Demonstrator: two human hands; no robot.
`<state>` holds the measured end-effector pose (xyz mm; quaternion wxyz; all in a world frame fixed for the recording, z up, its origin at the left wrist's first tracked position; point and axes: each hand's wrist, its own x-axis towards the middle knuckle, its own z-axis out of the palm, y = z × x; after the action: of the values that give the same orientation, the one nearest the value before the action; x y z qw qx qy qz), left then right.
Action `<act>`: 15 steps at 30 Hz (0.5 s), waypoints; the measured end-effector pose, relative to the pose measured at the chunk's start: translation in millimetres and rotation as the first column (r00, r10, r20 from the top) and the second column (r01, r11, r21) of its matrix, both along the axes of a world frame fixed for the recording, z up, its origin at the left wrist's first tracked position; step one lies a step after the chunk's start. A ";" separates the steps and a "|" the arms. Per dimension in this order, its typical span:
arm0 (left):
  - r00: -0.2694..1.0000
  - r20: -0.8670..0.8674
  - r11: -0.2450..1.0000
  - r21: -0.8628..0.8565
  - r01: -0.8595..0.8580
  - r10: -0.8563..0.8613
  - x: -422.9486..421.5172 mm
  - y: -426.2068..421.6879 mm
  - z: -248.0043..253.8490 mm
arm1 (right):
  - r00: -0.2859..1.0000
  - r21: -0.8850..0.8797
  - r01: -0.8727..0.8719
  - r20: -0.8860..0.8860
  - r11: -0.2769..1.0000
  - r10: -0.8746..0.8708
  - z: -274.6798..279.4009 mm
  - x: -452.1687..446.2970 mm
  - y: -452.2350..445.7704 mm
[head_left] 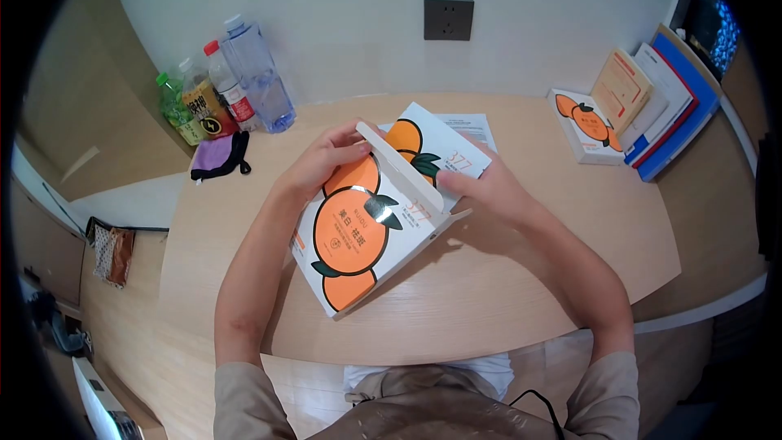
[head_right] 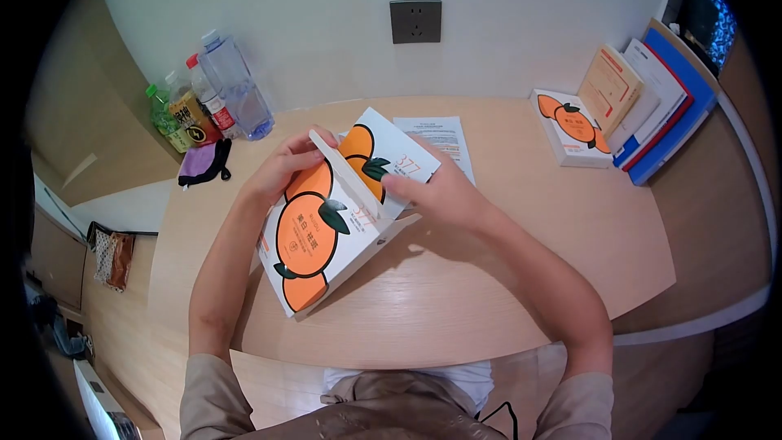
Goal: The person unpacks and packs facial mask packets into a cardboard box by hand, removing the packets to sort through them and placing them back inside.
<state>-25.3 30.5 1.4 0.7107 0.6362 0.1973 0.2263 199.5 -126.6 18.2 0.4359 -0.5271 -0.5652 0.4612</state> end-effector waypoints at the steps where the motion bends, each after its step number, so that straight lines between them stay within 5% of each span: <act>1: 1.000 0.000 1.000 -0.001 0.000 0.000 0.1 0.4 -0.7 | 0.991 0.071 0.098 -0.101 0.993 -0.090 -3.9 -0.1 2.0; 3: 0.999 0.025 1.000 0.009 0.024 -0.024 -0.2 2.6 -1.7 | 0.964 0.133 0.198 -0.204 0.971 -0.168 -10.6 2.2 6.9; 6: 0.999 0.032 1.000 0.001 0.024 -0.024 0.0 2.1 -2.6 | 0.994 0.240 0.110 -0.039 0.964 -0.104 -15.8 9.2 10.5; 8: 1.000 0.014 1.000 0.007 0.006 -0.006 1.1 -0.5 0.5 | 0.992 0.098 -0.089 0.097 0.991 0.080 -18.3 7.7 9.1; 13: 1.000 -0.005 1.000 0.012 -0.013 0.013 0.7 0.1 0.7 | 0.997 0.183 0.030 -0.080 0.983 -0.015 -19.8 0.3 6.9; 15: 1.000 0.002 1.000 0.007 0.012 -0.012 0.9 3.4 -2.9 | 0.963 0.145 -0.199 0.214 0.969 0.166 -19.2 10.9 11.2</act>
<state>-24.4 33.8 -1.5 0.7101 0.6395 0.1920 0.2235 210.3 -115.4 -1.1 0.3745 -0.4785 -0.6887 0.3957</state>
